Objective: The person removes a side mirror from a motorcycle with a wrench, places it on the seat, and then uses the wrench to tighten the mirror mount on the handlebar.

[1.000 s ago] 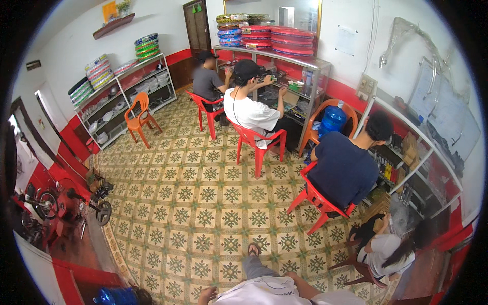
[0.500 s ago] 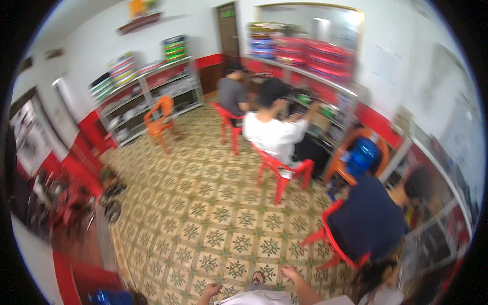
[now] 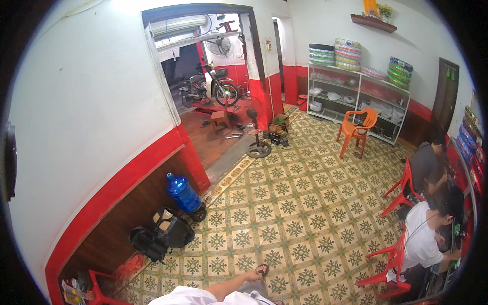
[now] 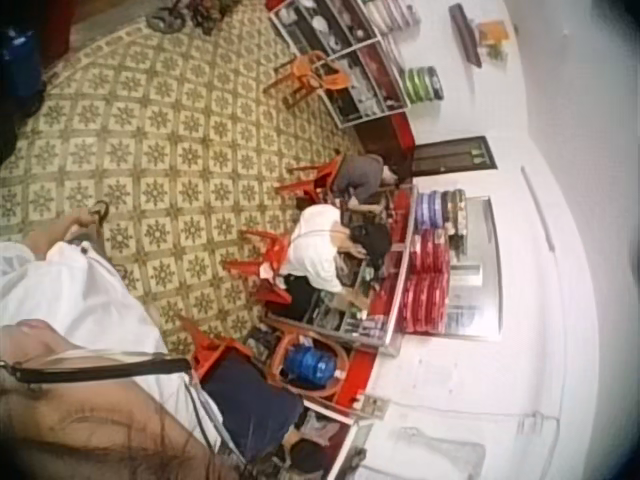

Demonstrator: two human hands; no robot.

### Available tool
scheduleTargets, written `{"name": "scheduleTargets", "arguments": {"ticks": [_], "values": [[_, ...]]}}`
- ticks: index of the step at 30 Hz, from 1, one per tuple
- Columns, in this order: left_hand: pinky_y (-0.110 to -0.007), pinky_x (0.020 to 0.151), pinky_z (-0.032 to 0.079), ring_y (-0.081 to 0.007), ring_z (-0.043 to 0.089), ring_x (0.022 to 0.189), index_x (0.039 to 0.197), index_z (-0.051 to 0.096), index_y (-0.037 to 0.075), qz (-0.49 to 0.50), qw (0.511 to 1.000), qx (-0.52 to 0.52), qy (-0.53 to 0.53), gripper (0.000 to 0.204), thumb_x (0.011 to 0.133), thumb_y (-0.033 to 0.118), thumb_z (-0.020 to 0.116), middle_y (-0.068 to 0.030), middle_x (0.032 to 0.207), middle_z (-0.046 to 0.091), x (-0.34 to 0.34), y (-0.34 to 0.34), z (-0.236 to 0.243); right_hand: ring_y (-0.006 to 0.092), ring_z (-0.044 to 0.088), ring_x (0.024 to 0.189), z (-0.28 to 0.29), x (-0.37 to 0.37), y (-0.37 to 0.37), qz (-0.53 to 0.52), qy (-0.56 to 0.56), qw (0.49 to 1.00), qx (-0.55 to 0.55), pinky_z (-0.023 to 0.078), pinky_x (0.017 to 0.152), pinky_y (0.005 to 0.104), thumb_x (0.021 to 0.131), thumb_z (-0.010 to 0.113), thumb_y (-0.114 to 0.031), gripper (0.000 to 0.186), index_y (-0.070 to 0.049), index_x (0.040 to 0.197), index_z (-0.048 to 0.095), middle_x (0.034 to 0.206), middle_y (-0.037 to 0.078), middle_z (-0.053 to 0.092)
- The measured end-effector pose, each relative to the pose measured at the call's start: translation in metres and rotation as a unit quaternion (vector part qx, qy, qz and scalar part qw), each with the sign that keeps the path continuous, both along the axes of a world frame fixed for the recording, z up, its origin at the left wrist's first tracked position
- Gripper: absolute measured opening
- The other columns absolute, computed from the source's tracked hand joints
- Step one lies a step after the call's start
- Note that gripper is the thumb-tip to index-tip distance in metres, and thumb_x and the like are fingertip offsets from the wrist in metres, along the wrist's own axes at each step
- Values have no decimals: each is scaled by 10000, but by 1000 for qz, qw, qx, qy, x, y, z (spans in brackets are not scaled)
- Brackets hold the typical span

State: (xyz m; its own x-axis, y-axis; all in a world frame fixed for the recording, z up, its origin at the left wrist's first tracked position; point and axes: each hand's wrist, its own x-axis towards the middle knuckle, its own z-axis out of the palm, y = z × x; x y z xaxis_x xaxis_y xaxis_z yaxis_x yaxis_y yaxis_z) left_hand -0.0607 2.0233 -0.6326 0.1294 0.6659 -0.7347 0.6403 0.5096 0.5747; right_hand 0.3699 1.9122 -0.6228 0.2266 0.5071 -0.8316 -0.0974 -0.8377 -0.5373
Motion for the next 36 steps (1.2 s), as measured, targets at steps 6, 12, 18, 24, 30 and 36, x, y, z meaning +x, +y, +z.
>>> {"name": "scheduleTargets", "arguments": {"ticks": [6,12,18,24,30,36], "values": [[-375,597,567,-228,672,692,1331,555,112,-17,1000,-17,-10,603,821,417,656,-130,1279,592,20,46,14,210,549,608,-6,-9,27,7,3,999,35,468,600,363,917,549,-266,263,-47,785,611,702,109,593],[-371,653,559,-232,675,747,1061,729,115,-102,994,-37,-23,399,798,412,679,-140,888,703,22,89,-27,229,570,633,-14,-27,37,16,4,1000,22,471,614,377,900,551,-262,262,-33,799,626,726,132,610],[-370,631,544,-230,667,706,977,732,93,-186,977,97,40,377,814,426,662,-111,807,693,9,163,-58,248,591,658,-8,-58,87,30,-15,999,1,475,628,392,883,553,-259,265,-19,814,642,750,154,628],[-370,728,534,-237,667,762,976,725,38,-60,996,42,-51,427,833,435,656,-137,857,719,-12,261,-33,267,612,684,-6,-87,164,99,-64,993,23,478,642,407,866,555,-256,274,-5,828,657,774,177,646],[-344,632,538,-208,674,686,906,714,75,19,994,71,-86,337,802,392,664,-110,817,707,-88,282,-41,286,633,709,-42,-105,190,233,-144,958,86,482,656,421,849,557,-252,287,10,842,673,798,200,664],[-349,587,540,-198,683,730,970,703,48,157,986,-31,-46,399,824,417,667,-97,823,702,-170,273,-14,342,665,831,-91,-91,244,461,-225,835,198,499,735,437,835,533,-302,359,24,883,676,901,229,685]]}}
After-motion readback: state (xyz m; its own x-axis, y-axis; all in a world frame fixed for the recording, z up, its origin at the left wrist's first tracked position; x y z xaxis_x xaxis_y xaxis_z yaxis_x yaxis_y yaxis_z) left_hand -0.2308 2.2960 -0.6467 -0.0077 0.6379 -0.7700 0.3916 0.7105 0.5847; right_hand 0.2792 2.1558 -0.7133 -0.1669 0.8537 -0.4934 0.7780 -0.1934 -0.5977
